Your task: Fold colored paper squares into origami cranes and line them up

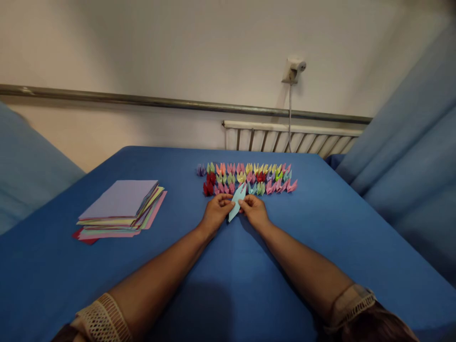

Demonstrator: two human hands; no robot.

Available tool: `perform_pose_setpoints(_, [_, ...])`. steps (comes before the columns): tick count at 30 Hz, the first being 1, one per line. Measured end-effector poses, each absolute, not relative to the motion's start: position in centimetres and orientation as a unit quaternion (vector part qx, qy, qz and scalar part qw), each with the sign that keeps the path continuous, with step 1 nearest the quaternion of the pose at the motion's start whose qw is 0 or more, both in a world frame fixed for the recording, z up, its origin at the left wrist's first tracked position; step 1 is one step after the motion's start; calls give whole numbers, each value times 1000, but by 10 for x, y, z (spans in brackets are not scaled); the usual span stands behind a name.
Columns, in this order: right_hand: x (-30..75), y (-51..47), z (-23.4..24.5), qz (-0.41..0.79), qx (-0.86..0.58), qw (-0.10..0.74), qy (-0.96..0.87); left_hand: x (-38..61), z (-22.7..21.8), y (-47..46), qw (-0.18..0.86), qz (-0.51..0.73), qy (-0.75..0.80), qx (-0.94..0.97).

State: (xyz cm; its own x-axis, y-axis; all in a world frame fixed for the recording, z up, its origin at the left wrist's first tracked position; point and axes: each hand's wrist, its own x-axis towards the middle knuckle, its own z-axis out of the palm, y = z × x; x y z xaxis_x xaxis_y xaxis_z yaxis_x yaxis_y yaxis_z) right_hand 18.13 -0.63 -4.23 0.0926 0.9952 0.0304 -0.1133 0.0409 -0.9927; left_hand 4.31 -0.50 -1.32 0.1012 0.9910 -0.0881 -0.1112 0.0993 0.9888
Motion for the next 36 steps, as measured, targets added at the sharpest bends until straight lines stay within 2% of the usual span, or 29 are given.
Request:
perform_pose_setpoints(8, [188, -3, -48, 505, -449, 537, -505, 39, -12, -1, 562, 458, 469, 504])
perform_pose_setpoints(17, [189, 2, -47, 527, -457, 547, -463, 35, -9, -1, 616, 414, 471, 478])
perform_pose_setpoints(29, [184, -2, -46, 510, -461, 570, -451, 35, -20, 5, 537, 465, 457, 534])
perform_pose_setpoints(36, [189, -5, -44, 466, -435, 585, -501, 32, -18, 6, 506, 441, 444, 595])
